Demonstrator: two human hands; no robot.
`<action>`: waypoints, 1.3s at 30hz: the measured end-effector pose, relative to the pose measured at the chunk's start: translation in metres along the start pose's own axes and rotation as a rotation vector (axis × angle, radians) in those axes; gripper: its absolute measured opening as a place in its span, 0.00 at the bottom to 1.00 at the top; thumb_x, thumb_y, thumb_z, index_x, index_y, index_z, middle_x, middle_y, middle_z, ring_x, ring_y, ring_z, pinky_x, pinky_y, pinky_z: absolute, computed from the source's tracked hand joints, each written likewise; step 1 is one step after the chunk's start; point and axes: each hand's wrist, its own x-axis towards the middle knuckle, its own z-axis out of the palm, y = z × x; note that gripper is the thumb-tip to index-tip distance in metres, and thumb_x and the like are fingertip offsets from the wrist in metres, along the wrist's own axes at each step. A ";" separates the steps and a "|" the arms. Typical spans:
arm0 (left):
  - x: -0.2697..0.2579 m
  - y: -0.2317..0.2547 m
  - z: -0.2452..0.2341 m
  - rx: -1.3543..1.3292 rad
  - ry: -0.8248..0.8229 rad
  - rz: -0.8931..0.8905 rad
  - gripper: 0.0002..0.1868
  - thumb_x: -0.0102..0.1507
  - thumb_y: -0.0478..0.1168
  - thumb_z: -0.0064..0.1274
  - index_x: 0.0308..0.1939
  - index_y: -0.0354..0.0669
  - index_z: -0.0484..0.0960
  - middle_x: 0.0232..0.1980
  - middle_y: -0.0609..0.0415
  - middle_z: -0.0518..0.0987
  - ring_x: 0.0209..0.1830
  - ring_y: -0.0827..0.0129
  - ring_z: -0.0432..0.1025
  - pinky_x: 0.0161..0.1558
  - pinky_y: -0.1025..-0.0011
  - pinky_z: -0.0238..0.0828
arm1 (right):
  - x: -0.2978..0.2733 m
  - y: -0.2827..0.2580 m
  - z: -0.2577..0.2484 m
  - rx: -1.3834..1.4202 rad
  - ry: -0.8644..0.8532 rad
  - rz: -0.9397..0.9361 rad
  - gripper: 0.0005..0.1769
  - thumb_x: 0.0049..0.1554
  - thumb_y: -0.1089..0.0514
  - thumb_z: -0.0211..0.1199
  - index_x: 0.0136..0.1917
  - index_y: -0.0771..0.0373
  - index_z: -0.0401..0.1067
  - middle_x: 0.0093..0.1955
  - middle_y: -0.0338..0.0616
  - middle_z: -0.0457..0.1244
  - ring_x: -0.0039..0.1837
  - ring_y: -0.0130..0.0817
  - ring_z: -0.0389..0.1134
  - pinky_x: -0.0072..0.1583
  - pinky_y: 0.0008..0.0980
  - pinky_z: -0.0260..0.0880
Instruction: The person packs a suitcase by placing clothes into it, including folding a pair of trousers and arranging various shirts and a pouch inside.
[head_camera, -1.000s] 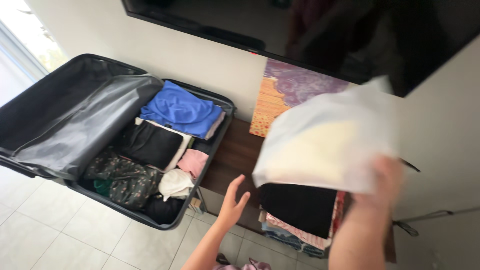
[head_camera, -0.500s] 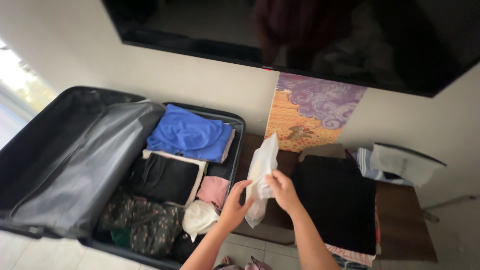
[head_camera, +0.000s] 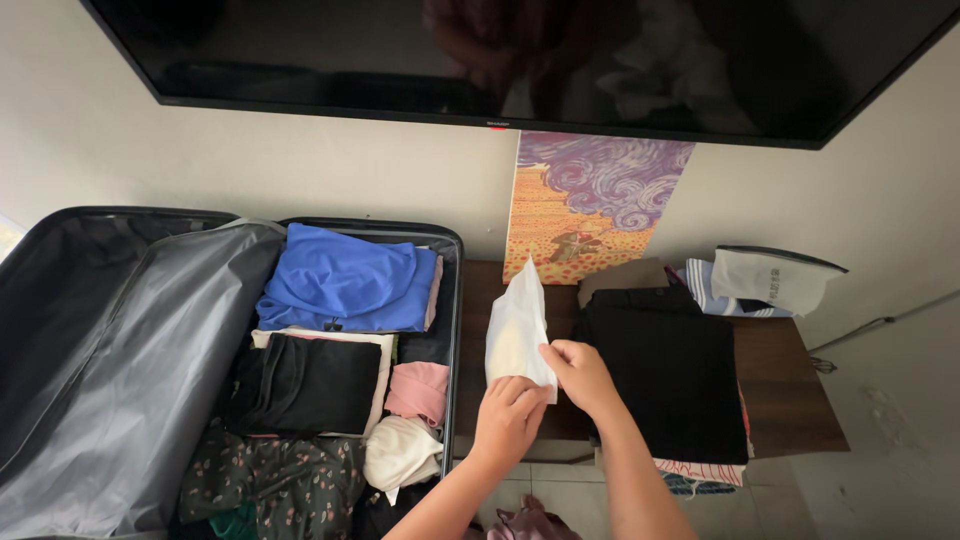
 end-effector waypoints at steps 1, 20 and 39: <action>0.001 0.001 0.003 -0.007 0.003 0.007 0.08 0.60 0.32 0.59 0.43 0.43 0.82 0.39 0.54 0.77 0.42 0.56 0.73 0.47 0.61 0.68 | 0.003 -0.002 -0.002 -0.098 0.034 -0.019 0.25 0.61 0.46 0.61 0.33 0.69 0.69 0.25 0.50 0.57 0.30 0.36 0.57 0.35 0.39 0.58; -0.013 0.031 0.052 -0.339 0.001 -0.152 0.15 0.57 0.44 0.67 0.39 0.40 0.79 0.41 0.52 0.78 0.46 0.55 0.72 0.51 0.60 0.67 | 0.148 0.059 -0.037 0.087 0.049 0.027 0.21 0.60 0.41 0.60 0.46 0.61 0.76 0.35 0.40 0.67 0.39 0.32 0.67 0.44 0.36 0.66; 0.026 -0.054 0.053 -0.395 0.101 -0.699 0.08 0.67 0.32 0.48 0.46 0.39 0.82 0.28 0.58 0.73 0.25 0.78 0.65 0.26 0.75 0.63 | 0.032 0.047 -0.066 0.088 0.030 -0.142 0.11 0.49 0.68 0.68 0.46 0.62 0.74 0.37 0.39 0.66 0.39 0.22 0.67 0.42 0.25 0.70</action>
